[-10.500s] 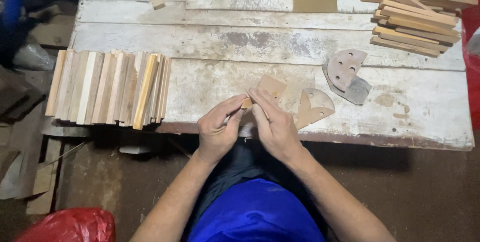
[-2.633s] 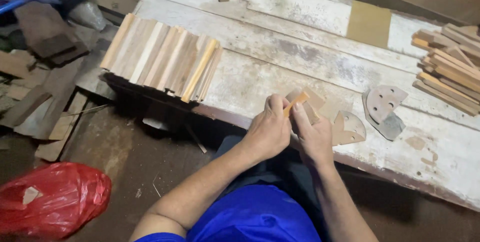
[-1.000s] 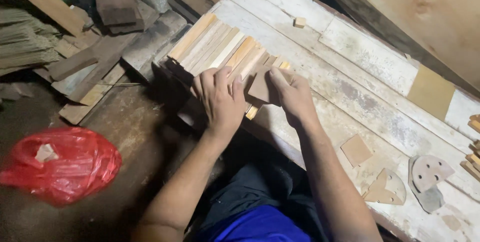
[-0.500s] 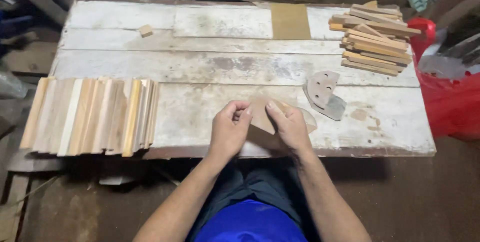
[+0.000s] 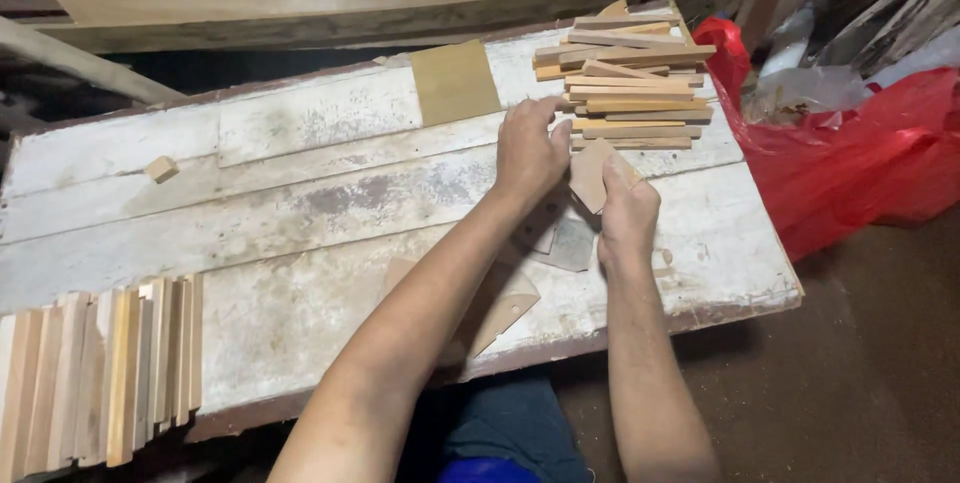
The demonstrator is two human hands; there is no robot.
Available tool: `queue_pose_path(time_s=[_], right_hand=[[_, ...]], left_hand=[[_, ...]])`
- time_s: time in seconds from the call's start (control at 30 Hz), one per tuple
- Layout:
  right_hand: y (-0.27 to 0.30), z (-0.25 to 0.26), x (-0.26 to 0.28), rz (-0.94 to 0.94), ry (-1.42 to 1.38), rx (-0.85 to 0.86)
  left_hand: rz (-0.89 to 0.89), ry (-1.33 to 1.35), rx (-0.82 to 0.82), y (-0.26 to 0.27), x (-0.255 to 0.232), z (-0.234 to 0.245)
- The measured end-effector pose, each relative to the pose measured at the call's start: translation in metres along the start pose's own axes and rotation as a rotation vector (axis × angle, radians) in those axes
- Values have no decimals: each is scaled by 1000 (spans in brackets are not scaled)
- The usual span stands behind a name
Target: Sanding the edges of small wooden pieces using a manual sanding stick at a workbench.
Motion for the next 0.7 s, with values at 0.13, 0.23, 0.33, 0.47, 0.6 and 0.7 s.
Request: queue_pose_path(time_s=[0.13, 0.23, 0.33, 0.47, 0.6, 0.7], right_hand=[[-11, 2, -4, -2, -32, -24], [-15, 5, -5, -42, -83, -46], [-31, 16, -22, -40, -98, -47], [-34, 19, -21, -68, -146, -70], [-34, 18, -19, -76, -171, -66], [-41, 20, -29, -94, -209, -68]], left_hand=[[-92, -194, -4, -28, 12, -44], [-131, -314, 18, -36, 12, -58], [-196, -385, 31, -36, 9, -62], [-368, -389, -83, -36, 14, -71], [-421, -428, -121, -35, 16, -72], [-421, -394, -144, -36, 11, -66]])
Point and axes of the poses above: each hand's wrist, its own y-axis away from the middle knuckle, its own z-axis out of the back of the hand, x = y × z, the point moved 6 cm from there along -y, towards the middle knuckle, and after that the axes turned 1 degree about z, right-handed, at the moved point
